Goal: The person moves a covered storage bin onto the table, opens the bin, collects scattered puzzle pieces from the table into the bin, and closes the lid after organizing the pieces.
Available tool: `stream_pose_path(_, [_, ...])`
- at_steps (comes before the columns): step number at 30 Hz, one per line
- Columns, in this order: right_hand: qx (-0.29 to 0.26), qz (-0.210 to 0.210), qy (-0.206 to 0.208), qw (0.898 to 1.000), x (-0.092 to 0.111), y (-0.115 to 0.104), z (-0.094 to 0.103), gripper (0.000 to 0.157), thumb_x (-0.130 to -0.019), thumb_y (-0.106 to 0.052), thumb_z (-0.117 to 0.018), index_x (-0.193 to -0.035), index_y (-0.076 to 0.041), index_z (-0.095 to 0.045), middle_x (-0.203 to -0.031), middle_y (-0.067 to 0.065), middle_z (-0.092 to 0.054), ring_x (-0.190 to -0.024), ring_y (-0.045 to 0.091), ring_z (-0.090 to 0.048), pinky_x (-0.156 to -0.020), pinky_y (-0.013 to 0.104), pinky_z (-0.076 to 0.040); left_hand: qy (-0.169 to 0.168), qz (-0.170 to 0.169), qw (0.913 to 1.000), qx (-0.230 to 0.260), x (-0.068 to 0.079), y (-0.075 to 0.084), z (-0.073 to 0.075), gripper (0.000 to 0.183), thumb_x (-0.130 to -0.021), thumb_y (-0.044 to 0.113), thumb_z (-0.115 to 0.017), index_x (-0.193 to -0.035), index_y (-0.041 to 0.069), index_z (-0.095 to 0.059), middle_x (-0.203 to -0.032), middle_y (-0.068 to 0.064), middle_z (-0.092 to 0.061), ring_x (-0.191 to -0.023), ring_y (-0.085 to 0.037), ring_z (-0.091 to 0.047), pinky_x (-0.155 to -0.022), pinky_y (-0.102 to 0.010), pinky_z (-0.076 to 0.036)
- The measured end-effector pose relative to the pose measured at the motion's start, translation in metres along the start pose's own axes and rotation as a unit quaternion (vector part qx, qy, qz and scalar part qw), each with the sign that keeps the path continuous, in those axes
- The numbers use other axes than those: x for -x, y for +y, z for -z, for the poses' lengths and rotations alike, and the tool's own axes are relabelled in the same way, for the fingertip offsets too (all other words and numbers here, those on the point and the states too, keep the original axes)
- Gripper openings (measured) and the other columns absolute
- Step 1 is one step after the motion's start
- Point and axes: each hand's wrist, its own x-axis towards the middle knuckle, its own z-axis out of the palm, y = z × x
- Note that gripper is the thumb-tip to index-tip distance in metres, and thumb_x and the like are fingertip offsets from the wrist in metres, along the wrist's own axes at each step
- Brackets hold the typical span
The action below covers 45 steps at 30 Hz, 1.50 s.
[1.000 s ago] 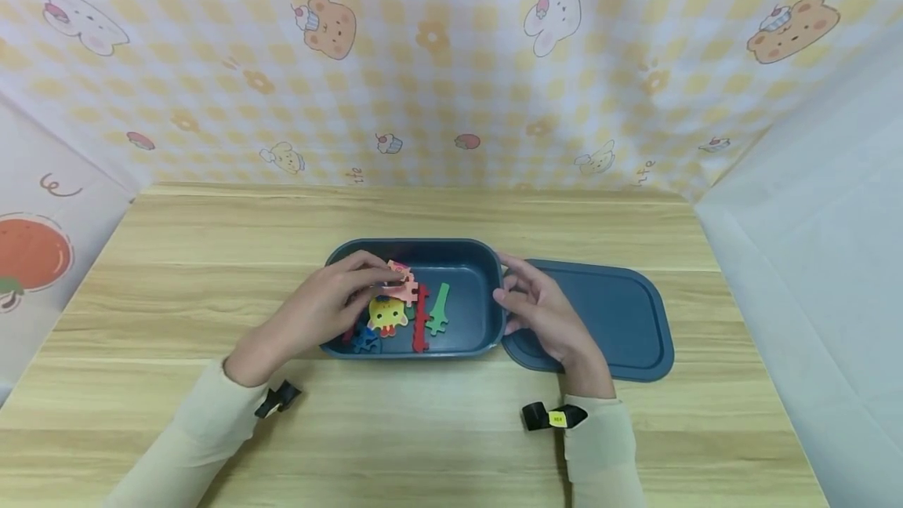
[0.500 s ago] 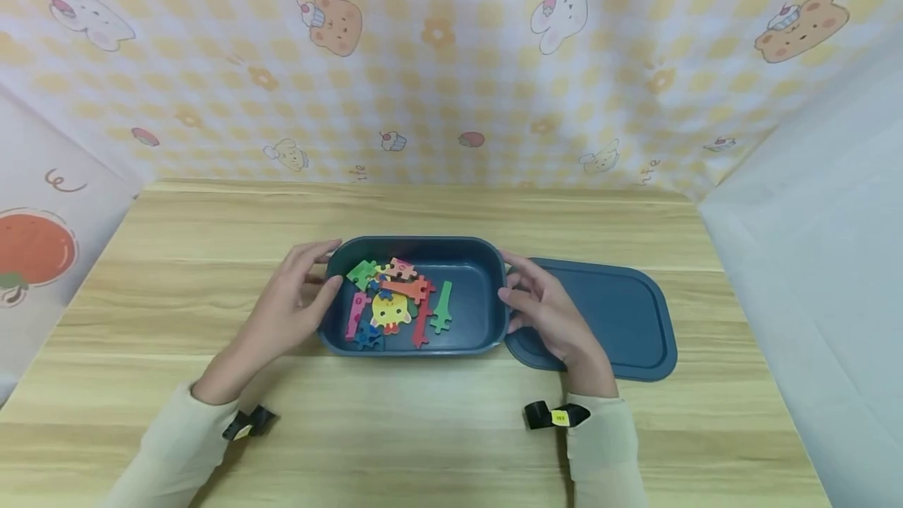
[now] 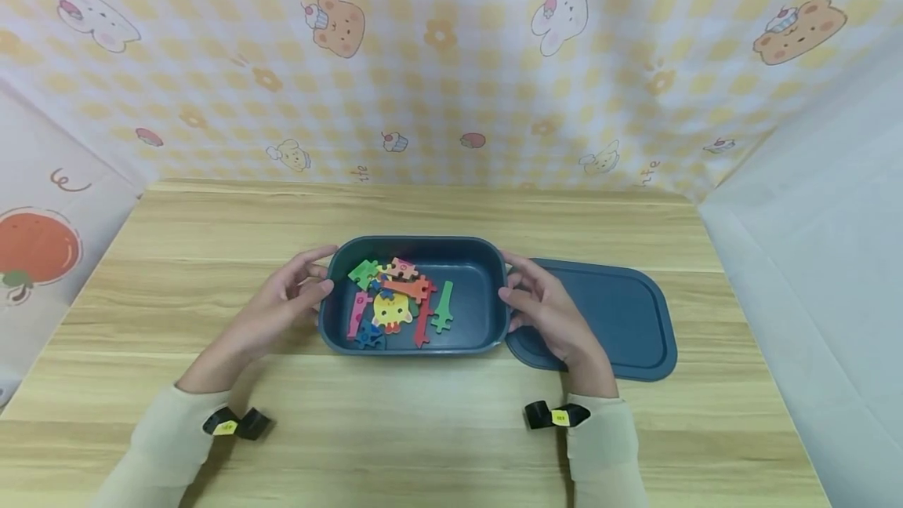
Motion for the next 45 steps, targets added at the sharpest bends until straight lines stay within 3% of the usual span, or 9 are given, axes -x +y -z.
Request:
stream_pose_path(5, [0.017,-0.011,0.008,1.000,-0.001,0.000,-0.001,0.065,-0.107,-0.008,-0.059,-0.165,-0.004,-0.030,-0.106,-0.005,-0.061,-0.075,0.005,-0.065,-0.063,0.023,-0.061,-0.027,0.036,0.9961,0.076,0.000,-0.001,0.005,0.062,-0.110,0.019,-0.057,-0.165,0.009,-0.030,-0.147,-0.024,-0.050,-0.098,-0.012,-0.066,-0.073,-0.027,-0.062])
stream_pose_path(12, [0.067,-0.030,0.018,0.997,0.003,0.000,0.003,0.063,-0.108,-0.017,-0.060,-0.165,-0.009,-0.033,-0.109,-0.005,-0.061,-0.087,0.007,-0.063,-0.072,0.028,-0.064,-0.032,0.045,0.9953,0.079,0.002,-0.003,0.006,0.063,-0.110,0.020,-0.058,-0.165,0.009,-0.031,-0.150,-0.025,-0.049,-0.102,-0.013,-0.066,-0.073,-0.028,-0.062])
stream_pose_path(19, [0.139,-0.051,0.084,0.985,0.017,-0.004,0.016,0.058,-0.109,-0.025,-0.061,-0.162,-0.011,-0.041,-0.115,0.003,-0.064,-0.094,0.012,-0.065,-0.078,0.031,-0.066,-0.034,0.042,0.9952,0.082,0.002,-0.002,0.007,0.062,-0.110,0.019,-0.057,-0.165,0.009,-0.030,-0.147,-0.023,-0.051,-0.102,-0.014,-0.067,-0.074,-0.028,-0.062])
stream_pose_path(26, [0.292,-0.013,0.169,0.941,0.034,-0.007,0.025,0.039,-0.107,-0.023,-0.064,-0.143,-0.006,-0.063,-0.113,0.009,-0.067,-0.095,0.006,-0.066,-0.075,0.026,-0.065,-0.040,0.040,0.9952,0.080,0.002,-0.001,0.009,0.061,-0.110,0.019,-0.056,-0.165,0.010,-0.030,-0.144,-0.019,-0.052,-0.103,-0.014,-0.066,-0.075,-0.028,-0.062])
stream_pose_path(34, [0.361,-0.007,0.197,0.911,0.047,-0.006,0.037,0.037,-0.105,-0.025,-0.067,-0.138,-0.008,-0.068,-0.110,0.002,-0.070,-0.091,0.000,-0.059,-0.070,0.017,-0.052,-0.041,0.032,0.9953,0.082,0.002,-0.004,0.011,0.061,-0.111,0.018,-0.056,-0.165,0.009,-0.030,-0.143,-0.018,-0.053,-0.103,-0.014,-0.067,-0.075,-0.028,-0.062])
stream_pose_path(38, [0.408,-0.009,0.244,0.880,0.058,-0.003,0.048,0.035,-0.104,-0.022,-0.068,-0.135,-0.004,-0.070,-0.111,0.010,-0.071,-0.088,-0.006,-0.054,-0.071,0.011,-0.045,-0.046,0.031,0.9950,0.084,-0.001,-0.004,0.008,0.061,-0.110,0.018,-0.056,-0.165,0.010,-0.030,-0.143,-0.019,-0.052,-0.102,-0.014,-0.067,-0.076,-0.029,-0.063])
stream_pose_path(41, [0.435,-0.030,0.300,0.849,0.064,-0.001,0.054,0.034,-0.101,-0.018,-0.071,-0.130,-0.001,-0.071,-0.109,0.014,-0.071,-0.082,-0.008,-0.051,-0.068,0.010,-0.042,-0.048,0.030,0.9947,0.085,-0.002,-0.003,0.007,0.061,-0.110,0.017,-0.056,-0.165,0.011,-0.030,-0.141,-0.018,-0.053,-0.102,-0.014,-0.067,-0.076,-0.029,-0.062])
stream_pose_path(43, [0.450,-0.052,0.334,0.827,0.068,0.000,0.058,0.034,-0.099,-0.016,-0.072,-0.129,0.001,-0.072,-0.109,0.018,-0.072,-0.083,0.000,-0.055,-0.068,0.012,-0.041,-0.049,0.031,0.9947,0.085,-0.002,-0.003,0.007,0.061,-0.110,0.017,-0.056,-0.165,0.010,-0.030,-0.140,-0.017,-0.053,-0.102,-0.014,-0.067,-0.076,-0.029,-0.062])
stream_pose_path(45, [0.458,-0.076,0.353,0.812,0.070,0.002,0.062,0.037,-0.099,-0.016,-0.071,-0.130,0.004,-0.070,-0.114,0.025,-0.071,-0.089,0.015,-0.062,-0.073,0.020,-0.044,-0.050,0.030,0.9948,0.083,-0.002,-0.002,0.007,0.062,-0.110,0.017,-0.056,-0.165,0.010,-0.029,-0.139,-0.017,-0.053,-0.102,-0.014,-0.066,-0.076,-0.029,-0.062])
